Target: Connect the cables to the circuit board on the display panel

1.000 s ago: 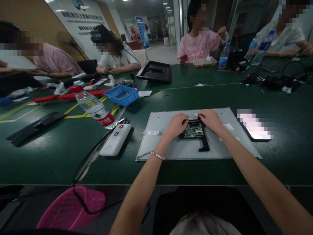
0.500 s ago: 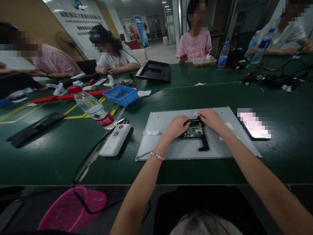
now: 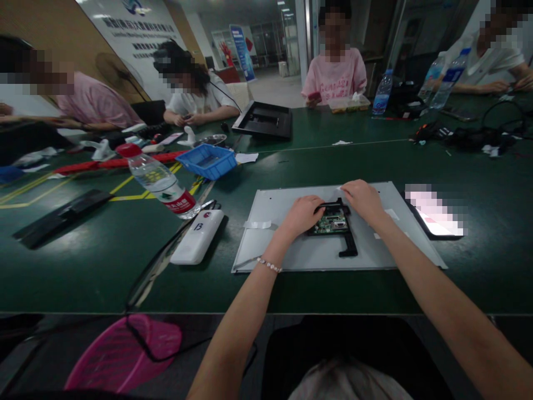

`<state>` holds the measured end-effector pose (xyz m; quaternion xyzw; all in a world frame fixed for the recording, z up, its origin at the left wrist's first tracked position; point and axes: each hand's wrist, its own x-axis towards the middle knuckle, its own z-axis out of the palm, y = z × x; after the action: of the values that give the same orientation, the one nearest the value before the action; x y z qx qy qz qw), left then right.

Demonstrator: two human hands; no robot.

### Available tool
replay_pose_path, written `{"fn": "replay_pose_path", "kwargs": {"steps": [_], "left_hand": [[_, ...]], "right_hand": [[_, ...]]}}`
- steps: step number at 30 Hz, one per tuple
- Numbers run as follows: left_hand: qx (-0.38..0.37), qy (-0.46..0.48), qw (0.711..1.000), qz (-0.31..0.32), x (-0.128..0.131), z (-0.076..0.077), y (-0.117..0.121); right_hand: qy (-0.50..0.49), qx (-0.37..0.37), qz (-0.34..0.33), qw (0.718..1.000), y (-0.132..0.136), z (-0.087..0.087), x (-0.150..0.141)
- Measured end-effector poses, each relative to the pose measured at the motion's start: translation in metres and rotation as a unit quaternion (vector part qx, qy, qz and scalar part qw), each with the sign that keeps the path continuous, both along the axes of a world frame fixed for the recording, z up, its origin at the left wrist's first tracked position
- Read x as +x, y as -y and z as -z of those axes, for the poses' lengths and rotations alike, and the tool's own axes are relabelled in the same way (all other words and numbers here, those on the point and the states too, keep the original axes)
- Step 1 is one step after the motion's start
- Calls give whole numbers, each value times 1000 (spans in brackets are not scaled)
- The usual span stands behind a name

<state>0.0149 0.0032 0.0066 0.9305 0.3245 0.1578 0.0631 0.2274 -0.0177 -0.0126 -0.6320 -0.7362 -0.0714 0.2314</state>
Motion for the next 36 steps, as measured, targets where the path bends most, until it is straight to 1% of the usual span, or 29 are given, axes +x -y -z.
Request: {"fn": "replay_pose_path", "kwargs": {"steps": [4, 7, 10, 16, 21, 25, 28, 31, 36], "left_hand": [[6, 11, 1000, 0, -1, 2, -1], [-2, 9, 1000, -5, -2, 1, -2], [-19, 4, 1000, -7, -3, -2, -2], [-49, -3, 999, 22, -10, -8, 1], [-77, -61, 994, 45, -17, -8, 1], [-76, -100, 991, 45, -17, -6, 0], [-63, -112, 991, 48, -16, -7, 1], [-52, -117, 991, 51, -16, -8, 2], [-48, -123, 990, 45, -16, -9, 4]], "right_hand": [[22, -52, -10, 998, 1, 0, 2], [23, -64, -17, 998, 2, -2, 3], [22, -63, -26, 997, 3, -3, 4], [-2, -63, -31, 998, 0, 2, 7], [-5, -68, -21, 997, -3, 7, 10], [-18, -53, 1, 998, -5, 8, 8], [-35, -30, 9, 999, -4, 4, 3], [-38, -21, -11, 999, -3, -2, -4], [-9, -84, -59, 995, 1, -4, -15]]}}
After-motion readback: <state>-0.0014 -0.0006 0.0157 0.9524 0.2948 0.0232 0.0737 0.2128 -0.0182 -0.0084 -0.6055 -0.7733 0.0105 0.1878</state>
